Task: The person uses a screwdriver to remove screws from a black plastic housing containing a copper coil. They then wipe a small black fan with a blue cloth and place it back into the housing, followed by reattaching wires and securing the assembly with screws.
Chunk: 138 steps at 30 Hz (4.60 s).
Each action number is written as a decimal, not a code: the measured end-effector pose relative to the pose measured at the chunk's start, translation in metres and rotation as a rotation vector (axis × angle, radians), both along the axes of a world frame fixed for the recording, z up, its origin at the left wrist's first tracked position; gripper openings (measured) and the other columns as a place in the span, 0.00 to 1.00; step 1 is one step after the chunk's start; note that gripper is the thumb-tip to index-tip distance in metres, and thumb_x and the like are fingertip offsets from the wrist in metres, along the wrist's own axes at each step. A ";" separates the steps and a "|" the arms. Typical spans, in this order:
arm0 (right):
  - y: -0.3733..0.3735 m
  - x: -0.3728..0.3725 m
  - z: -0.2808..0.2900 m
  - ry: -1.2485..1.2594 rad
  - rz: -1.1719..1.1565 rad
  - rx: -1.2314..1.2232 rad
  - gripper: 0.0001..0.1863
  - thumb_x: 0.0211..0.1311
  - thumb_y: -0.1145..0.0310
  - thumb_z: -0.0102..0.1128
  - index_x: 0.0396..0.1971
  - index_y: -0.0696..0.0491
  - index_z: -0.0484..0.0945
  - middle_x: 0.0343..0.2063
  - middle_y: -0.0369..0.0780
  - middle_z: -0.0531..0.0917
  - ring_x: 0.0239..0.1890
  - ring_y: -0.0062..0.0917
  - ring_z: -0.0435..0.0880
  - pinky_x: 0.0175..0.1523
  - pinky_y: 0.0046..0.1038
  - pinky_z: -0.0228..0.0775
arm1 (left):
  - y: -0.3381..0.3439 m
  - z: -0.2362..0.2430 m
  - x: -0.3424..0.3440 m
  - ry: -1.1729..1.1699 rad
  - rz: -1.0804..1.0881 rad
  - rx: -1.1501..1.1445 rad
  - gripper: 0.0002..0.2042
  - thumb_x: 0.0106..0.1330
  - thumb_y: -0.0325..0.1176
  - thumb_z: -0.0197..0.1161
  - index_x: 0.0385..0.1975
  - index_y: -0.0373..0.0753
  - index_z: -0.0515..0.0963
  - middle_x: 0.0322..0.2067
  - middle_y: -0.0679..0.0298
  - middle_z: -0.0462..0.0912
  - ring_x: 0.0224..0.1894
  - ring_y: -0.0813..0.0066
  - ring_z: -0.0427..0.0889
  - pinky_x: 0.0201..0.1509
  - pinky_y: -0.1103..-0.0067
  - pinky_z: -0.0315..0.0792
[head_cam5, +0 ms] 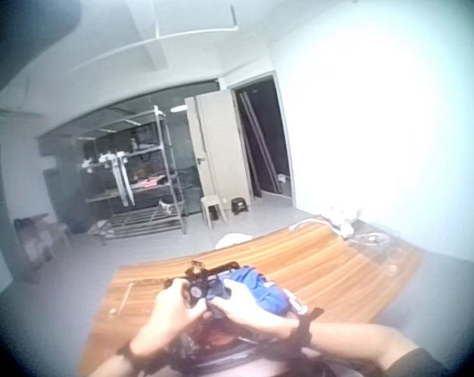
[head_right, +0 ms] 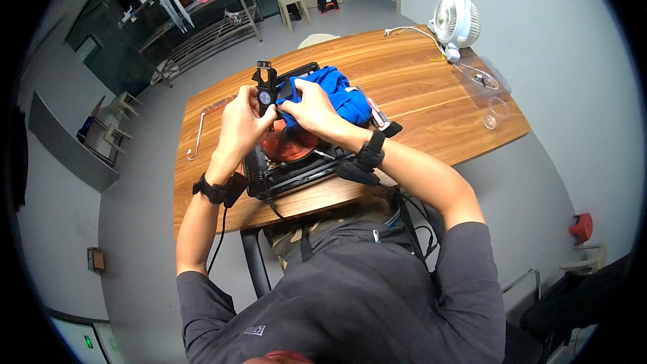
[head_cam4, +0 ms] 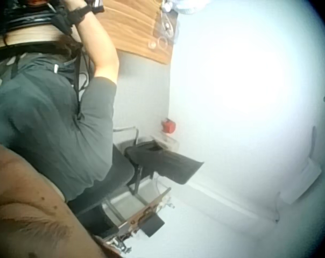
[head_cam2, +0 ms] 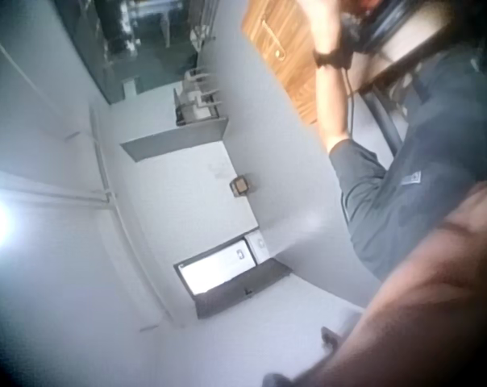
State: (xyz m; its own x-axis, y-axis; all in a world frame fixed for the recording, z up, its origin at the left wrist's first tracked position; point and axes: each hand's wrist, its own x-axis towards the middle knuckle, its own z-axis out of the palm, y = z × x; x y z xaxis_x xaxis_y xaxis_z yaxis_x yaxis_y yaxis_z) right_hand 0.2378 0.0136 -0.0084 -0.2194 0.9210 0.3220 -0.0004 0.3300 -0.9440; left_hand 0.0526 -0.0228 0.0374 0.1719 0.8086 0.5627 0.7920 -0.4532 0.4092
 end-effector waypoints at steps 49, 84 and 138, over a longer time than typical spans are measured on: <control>-0.003 0.011 0.030 0.124 0.188 -0.170 0.10 0.68 0.70 0.69 0.41 0.59 0.79 0.37 0.38 0.85 0.37 0.17 0.84 0.43 0.22 0.81 | 0.007 0.003 -0.007 -0.189 0.130 -0.074 0.20 0.58 0.43 0.76 0.28 0.28 0.82 0.23 0.53 0.83 0.26 0.63 0.84 0.34 0.70 0.79; 0.000 0.024 0.030 0.064 0.188 -0.154 0.14 0.73 0.58 0.66 0.43 0.54 0.83 0.32 0.29 0.81 0.34 0.11 0.76 0.41 0.17 0.71 | 0.025 -0.003 -0.020 -0.259 0.157 -0.135 0.18 0.68 0.41 0.72 0.33 0.26 0.84 0.24 0.61 0.86 0.26 0.80 0.87 0.30 0.81 0.84; 0.009 0.038 0.038 0.359 0.298 -0.266 0.14 0.76 0.65 0.57 0.55 0.56 0.77 0.41 0.35 0.82 0.42 0.16 0.82 0.49 0.22 0.79 | 0.015 -0.004 -0.017 -0.042 -0.013 0.083 0.34 0.58 0.38 0.77 0.63 0.35 0.72 0.52 0.50 0.74 0.44 0.59 0.84 0.42 0.71 0.85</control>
